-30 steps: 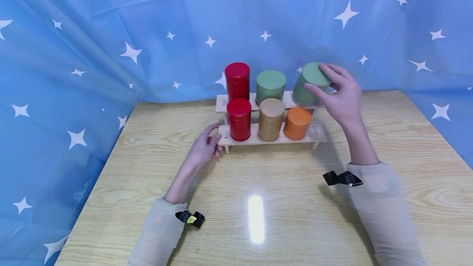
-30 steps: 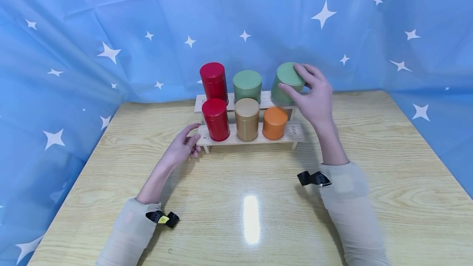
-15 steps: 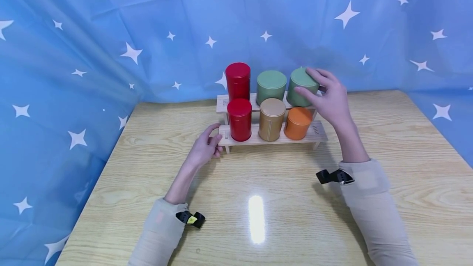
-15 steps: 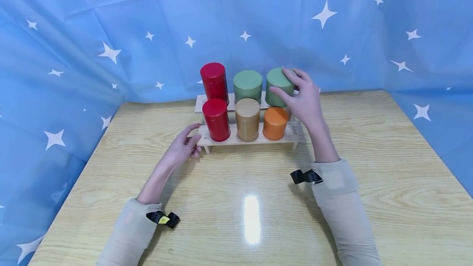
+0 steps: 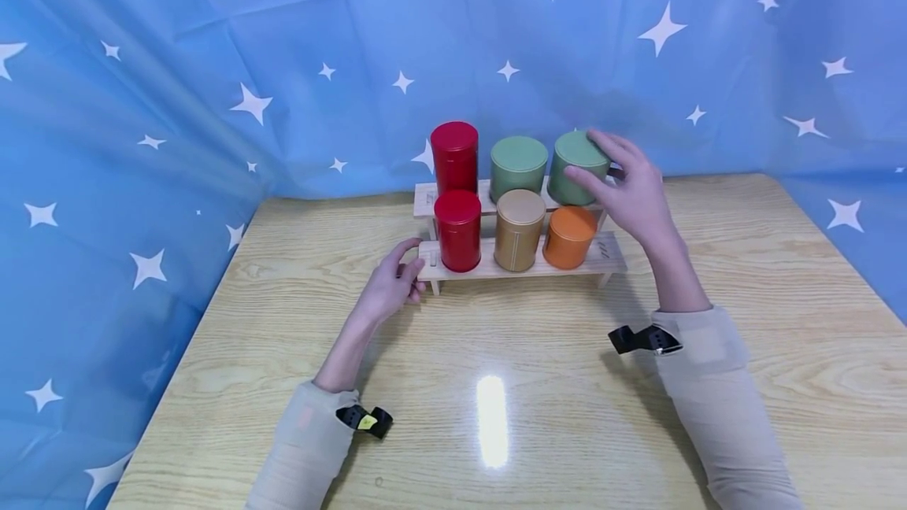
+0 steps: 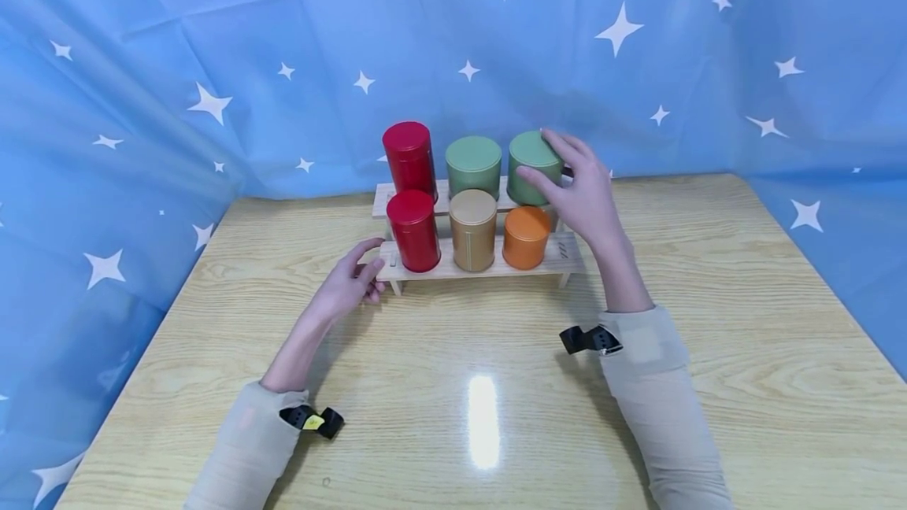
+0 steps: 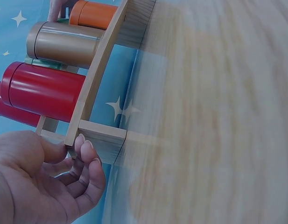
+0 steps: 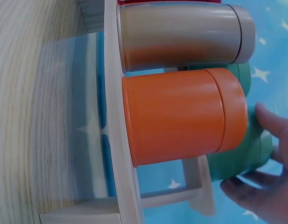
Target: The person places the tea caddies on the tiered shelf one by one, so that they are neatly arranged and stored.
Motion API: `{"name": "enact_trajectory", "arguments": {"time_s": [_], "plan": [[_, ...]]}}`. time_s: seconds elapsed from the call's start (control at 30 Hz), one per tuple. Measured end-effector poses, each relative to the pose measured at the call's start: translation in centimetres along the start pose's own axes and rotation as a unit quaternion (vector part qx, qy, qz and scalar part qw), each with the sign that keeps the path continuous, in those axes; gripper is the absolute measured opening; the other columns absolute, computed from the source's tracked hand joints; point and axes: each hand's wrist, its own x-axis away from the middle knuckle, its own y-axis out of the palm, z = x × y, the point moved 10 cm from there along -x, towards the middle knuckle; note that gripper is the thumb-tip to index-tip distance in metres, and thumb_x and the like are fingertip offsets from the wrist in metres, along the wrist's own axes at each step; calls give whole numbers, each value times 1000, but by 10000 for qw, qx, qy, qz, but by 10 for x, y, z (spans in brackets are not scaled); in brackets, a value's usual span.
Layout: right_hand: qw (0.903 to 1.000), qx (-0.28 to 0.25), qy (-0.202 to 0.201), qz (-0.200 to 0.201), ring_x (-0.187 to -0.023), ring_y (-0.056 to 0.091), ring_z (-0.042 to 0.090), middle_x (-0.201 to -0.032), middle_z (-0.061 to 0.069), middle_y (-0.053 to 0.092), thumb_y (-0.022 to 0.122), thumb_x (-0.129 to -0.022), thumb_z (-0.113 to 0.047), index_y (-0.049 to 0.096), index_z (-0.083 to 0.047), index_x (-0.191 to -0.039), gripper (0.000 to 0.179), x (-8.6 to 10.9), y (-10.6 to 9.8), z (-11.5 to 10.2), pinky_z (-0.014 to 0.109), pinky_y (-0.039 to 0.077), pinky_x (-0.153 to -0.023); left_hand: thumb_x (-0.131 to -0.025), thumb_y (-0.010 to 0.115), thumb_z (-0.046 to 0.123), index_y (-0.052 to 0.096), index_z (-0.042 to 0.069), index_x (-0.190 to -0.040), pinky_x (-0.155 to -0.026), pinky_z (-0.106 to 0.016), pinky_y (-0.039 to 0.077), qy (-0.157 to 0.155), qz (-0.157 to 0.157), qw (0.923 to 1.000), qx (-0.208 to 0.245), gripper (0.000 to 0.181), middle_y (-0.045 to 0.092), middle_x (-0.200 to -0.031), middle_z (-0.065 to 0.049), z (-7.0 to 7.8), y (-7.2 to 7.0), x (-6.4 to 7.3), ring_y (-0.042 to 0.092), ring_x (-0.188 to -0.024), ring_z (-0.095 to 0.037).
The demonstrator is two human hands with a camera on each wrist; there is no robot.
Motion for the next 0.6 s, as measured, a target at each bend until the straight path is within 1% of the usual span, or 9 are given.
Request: {"name": "enact_trajectory", "arguments": {"time_s": [0.17, 0.23, 0.33, 0.43, 0.53, 0.6], "plan": [[9998, -191, 16, -58, -132, 49, 34, -154, 10, 44, 69, -98, -35, 47, -21, -153, 61, 2, -3, 1, 44, 45, -108, -110, 45, 17, 34, 14, -158, -68, -32, 56, 41, -37, 10000, 56, 49, 62, -85, -15, 0, 1, -1, 61, -73, -20], [9997, -228, -16, -39, -133, 49, 33, -154, 10, 44, 66, -99, -35, 47, -21, -153, 58, 2, -5, 1, 43, 44, -109, -109, 47, 17, 35, 13, -157, -68, -32, 56, 61, 22, 10000, -10, 49, 62, -84, -15, 1, 0, -1, 62, -72, -21], [9996, -270, -40, 22, -133, 48, 32, -153, 11, 45, 61, -102, -37, 47, -23, -152, 54, 4, -8, 2, 39, 44, -109, -108, 52, 17, 42, 10, -153, -66, -31, 54, 194, 253, 9990, -299, 47, 63, -85, -17, 3, -6, -1, 63, -74, -25], [9996, -271, -38, 72, -132, 49, 31, -153, 11, 45, 55, -105, -38, 47, -23, -153, 51, 7, -11, 4, 37, 43, -110, -106, 56, 16, 46, 6, -149, -64, -30, 51, 374, 570, 9955, -665, 46, 64, -89, -19, 7, -16, 0, 64, -79, -30], [9997, -225, -47, 81, -133, 48, 32, -154, 10, 45, 52, -106, -39, 46, -21, -153, 50, 10, -12, 6, 40, 42, -110, -105, 56, 14, 46, 3, -148, -65, -30, 49, 458, 779, 9922, -859, 46, 64, -95, -21, 10, -25, 2, 65, -86, -35], [9998, -170, -39, 69, -135, 47, 32, -155, 10, 44, 50, -107, -39, 45, -20, -154, 51, 11, -13, 9, 44, 41, -111, -105, 55, 14, 46, 2, -148, -66, -30, 49, 468, 846, 9909, -940, 46, 63, -99, -23, 11, -30, 3, 64, -89, -37]]}}
